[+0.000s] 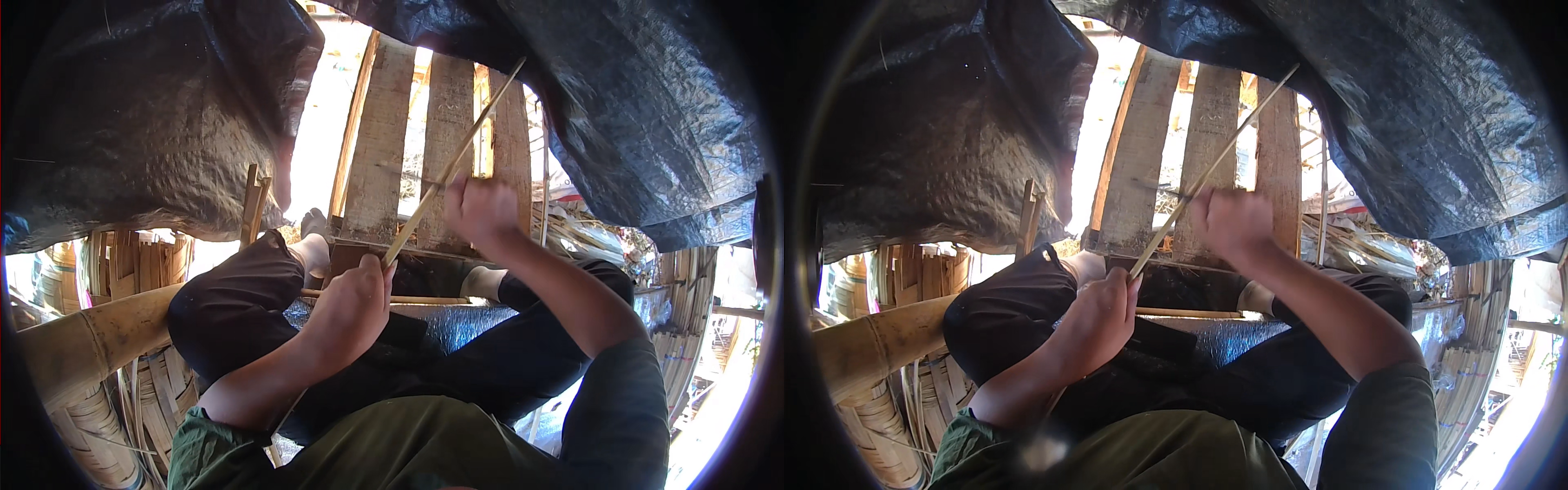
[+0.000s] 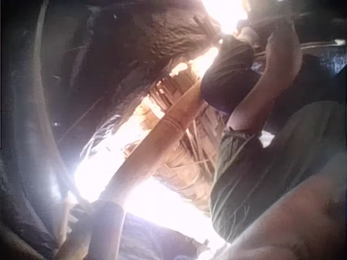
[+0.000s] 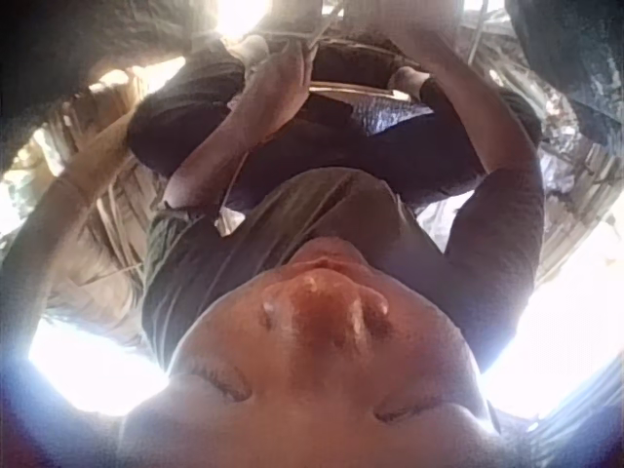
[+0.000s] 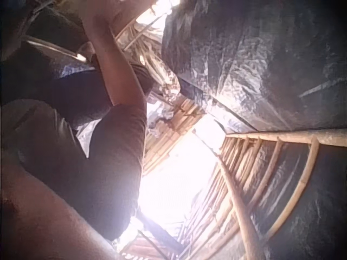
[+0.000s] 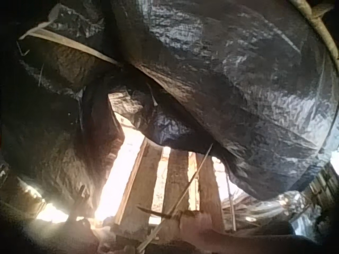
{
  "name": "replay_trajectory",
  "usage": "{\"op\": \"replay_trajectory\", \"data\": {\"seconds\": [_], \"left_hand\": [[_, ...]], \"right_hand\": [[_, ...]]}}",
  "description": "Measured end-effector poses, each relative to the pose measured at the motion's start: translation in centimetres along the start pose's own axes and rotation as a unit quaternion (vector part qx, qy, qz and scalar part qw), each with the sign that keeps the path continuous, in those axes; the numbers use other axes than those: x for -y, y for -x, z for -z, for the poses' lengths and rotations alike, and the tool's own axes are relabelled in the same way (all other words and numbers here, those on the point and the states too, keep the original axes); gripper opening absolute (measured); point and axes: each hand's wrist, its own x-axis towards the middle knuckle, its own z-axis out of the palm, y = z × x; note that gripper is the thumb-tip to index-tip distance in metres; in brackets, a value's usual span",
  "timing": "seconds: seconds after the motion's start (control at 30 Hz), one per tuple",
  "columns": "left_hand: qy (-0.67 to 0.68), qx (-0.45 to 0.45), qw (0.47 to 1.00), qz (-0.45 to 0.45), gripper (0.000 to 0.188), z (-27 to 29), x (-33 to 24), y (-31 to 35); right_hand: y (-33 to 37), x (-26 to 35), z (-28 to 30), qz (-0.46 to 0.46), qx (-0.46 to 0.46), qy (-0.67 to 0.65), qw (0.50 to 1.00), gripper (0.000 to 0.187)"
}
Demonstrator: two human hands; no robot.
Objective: The person sets down a mobile phone, holds a thin bamboo stick, and scrapes along its surface using a knife.
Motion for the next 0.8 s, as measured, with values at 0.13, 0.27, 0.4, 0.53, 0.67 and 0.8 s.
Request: {"op": "replay_trajectory", "data": {"seconds": [0.13,0.27,0.4,0.53,0.67,0.8], "left_hand": [[-0.011,0.016,1.0,0.007,0.023,0.2,0.0,0.1],[0.022,0.022,0.999,0.01,0.019,0.0,0.2,0.0],[0.044,0.015,0.999,-0.013,0.021,-0.1,0.2,-0.3],[0.106,0.054,0.992,0.035,0.024,0.5,0.0,-0.6],[0.15,0.071,0.986,0.036,0.03,0.4,0.0,-0.2],[0.264,0.165,0.938,0.153,0.034,1.0,-0.1,-0.9]], "right_hand": [[-1.4,-2.1,-0.5,-0.032,0.025,0.003,0.999,0.043],[-0.2,0.5,0.6,0.009,0.051,0.006,0.999,0.042],[-0.6,-1.8,-1.1,0.067,-0.034,-0.034,0.997,0.044],[-0.3,-0.2,-0.2,-0.06,0.03,-0.042,0.997,0.04],[0.2,-0.7,0.1,0.067,0.045,-0.087,0.993,0.039],[-0.5,-0.8,0.4,-0.008,0.046,-0.018,0.999,0.037]]}}
